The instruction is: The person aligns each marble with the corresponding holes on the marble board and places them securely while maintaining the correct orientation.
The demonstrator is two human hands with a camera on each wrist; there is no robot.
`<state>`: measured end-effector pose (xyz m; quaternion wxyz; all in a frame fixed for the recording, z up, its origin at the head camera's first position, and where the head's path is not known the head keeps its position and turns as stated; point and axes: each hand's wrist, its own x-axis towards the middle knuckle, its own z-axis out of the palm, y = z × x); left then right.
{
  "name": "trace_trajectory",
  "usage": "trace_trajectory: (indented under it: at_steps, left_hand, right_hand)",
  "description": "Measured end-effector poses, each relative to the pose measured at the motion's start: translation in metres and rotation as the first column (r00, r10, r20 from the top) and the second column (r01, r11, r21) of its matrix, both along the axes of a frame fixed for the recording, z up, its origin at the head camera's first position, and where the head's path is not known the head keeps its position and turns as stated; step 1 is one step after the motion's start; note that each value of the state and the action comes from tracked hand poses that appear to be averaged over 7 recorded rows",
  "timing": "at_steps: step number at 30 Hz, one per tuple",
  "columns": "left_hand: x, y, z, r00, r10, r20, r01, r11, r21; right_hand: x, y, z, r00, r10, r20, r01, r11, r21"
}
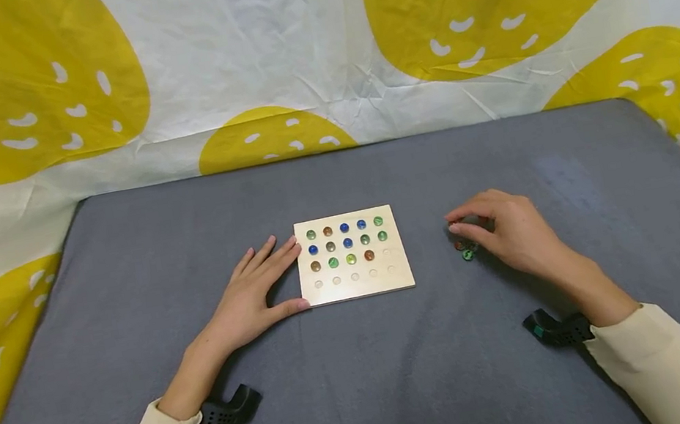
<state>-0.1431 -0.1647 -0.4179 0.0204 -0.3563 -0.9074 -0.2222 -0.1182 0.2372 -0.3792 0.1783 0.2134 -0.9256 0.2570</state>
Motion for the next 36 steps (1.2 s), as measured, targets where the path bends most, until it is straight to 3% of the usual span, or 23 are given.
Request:
trace_trajectory:
  at_steps: [12, 36]
  left_hand:
    - [-0.002, 0.002, -0.004, 1.0, -0.006, -0.007, 0.006, 1.0, -0.003]
    - [0.0, 0.0, -0.002, 1.0, 0.007, -0.012, -0.007, 1.0, -0.01]
  right_hand:
    - [-0.001, -0.027, 0.008, 0.998, 0.06, -0.028, -0.062, 0.996, -0.067]
    - [-0.008, -0.073, 0.004, 0.988, 0.145, 0.054, -0.136, 0.98, -0.145]
